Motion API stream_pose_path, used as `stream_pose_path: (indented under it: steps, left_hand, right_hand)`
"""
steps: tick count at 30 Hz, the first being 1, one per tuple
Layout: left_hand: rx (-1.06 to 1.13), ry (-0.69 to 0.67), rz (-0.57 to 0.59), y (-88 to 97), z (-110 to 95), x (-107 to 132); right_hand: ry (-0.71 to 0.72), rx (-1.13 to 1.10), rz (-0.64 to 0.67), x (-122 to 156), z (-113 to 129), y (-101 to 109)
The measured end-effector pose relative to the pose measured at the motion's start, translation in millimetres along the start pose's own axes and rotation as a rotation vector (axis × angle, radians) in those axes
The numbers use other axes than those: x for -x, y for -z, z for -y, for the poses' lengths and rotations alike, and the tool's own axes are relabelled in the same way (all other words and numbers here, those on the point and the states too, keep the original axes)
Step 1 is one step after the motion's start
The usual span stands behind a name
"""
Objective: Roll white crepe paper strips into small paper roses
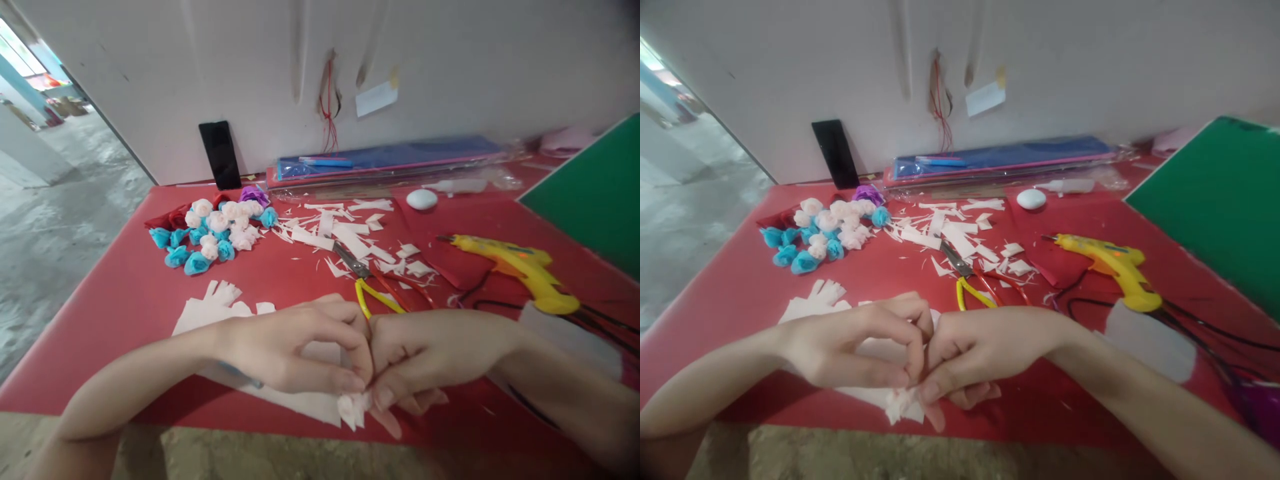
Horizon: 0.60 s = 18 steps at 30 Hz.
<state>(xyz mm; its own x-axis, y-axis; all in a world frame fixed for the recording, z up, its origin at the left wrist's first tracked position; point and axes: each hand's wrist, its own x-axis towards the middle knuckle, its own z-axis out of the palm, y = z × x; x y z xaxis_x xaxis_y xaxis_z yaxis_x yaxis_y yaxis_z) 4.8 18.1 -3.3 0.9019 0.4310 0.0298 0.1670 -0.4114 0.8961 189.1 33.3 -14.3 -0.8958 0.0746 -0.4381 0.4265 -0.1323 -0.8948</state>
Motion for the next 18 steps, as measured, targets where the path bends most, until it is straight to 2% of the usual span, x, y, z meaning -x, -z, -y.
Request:
stream_pose_path:
  steps: [6, 12, 18]
  left_hand:
    - [-0.026, 0.027, -0.039, -3.5, -0.9, 2.2]
    - [-0.103, 0.015, -0.113, -3.7, -5.1, 4.0]
    - [-0.194, -0.015, -0.076, -1.3, -3.0, 2.6]
  right_hand:
    - [-0.073, -0.051, -0.004, -1.4, -1.1, 1.5]
    - [-0.082, -0.093, 0.011, -2.4, -2.1, 3.0]
    - [-0.103, -0.039, 0.044, -2.8, 0.5, 2.2]
